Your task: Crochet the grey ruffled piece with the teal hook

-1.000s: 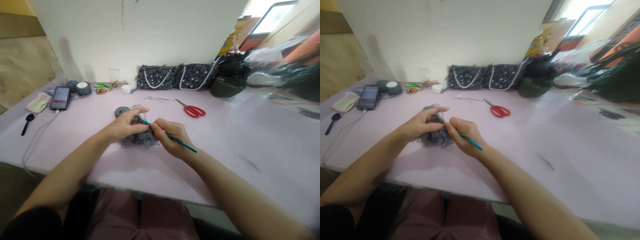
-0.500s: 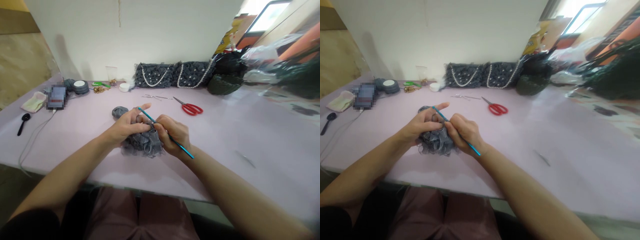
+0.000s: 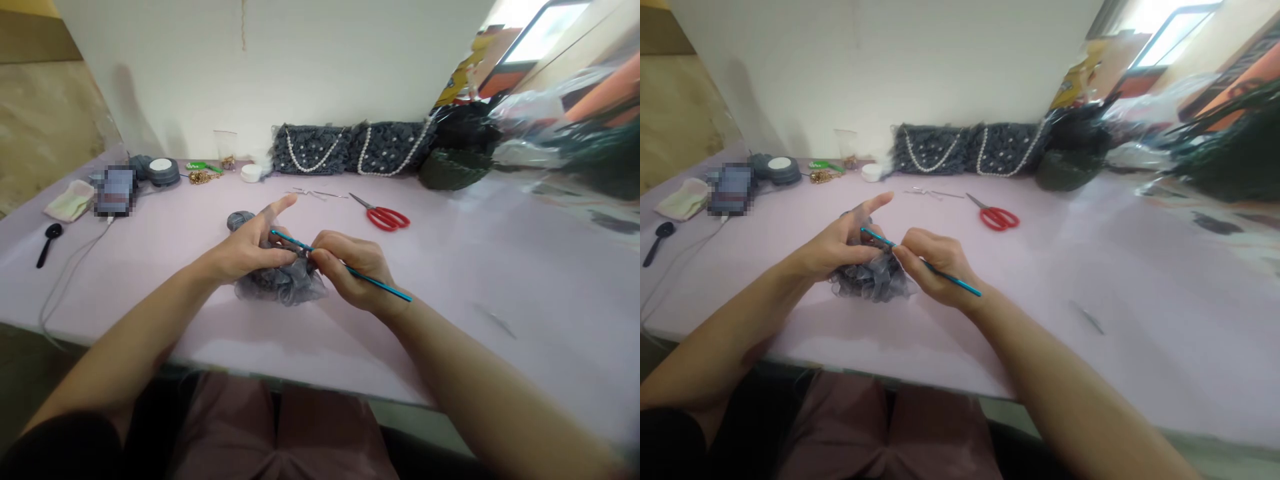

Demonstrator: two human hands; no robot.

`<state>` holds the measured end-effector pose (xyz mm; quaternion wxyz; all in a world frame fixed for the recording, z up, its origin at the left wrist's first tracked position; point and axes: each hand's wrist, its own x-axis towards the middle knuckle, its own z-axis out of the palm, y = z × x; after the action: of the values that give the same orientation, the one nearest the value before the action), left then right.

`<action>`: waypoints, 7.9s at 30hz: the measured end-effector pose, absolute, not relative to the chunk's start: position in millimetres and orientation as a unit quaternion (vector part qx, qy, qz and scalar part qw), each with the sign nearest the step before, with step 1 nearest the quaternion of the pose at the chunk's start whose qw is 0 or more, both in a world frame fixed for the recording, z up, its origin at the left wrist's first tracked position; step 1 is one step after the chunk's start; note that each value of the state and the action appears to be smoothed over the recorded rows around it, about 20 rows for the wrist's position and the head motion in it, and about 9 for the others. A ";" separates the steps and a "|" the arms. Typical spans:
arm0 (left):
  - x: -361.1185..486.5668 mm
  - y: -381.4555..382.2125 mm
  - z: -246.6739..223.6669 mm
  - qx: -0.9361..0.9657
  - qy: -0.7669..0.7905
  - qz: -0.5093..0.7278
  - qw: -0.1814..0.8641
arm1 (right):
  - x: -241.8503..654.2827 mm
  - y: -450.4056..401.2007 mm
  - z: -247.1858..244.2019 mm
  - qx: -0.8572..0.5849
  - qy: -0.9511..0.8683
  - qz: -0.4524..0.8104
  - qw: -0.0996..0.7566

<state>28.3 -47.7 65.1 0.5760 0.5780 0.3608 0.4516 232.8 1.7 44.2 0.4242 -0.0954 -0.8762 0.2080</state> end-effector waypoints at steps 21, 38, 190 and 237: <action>16.6 -42.2 61.3 0.627 0.363 0.418 0.548 | 233.4 7.2 48.5 -0.032 -0.918 0.114 0.378; -4.3 -39.3 71.4 0.605 0.358 0.380 0.601 | 243.0 8.1 59.7 -0.058 -0.933 0.110 0.336; 39.5 -46.9 62.2 0.730 0.604 0.295 0.124 | 231.2 -1.8 51.8 -0.147 -0.937 0.162 0.274; 10.0 -31.2 61.0 0.556 0.475 0.391 0.559 | 228.6 6.4 49.8 -0.056 -0.941 0.048 0.331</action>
<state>10.0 -31.2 61.0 0.5587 0.5557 0.4753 0.3914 228.6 6.4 49.8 0.3309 -0.0557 -0.9408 0.0485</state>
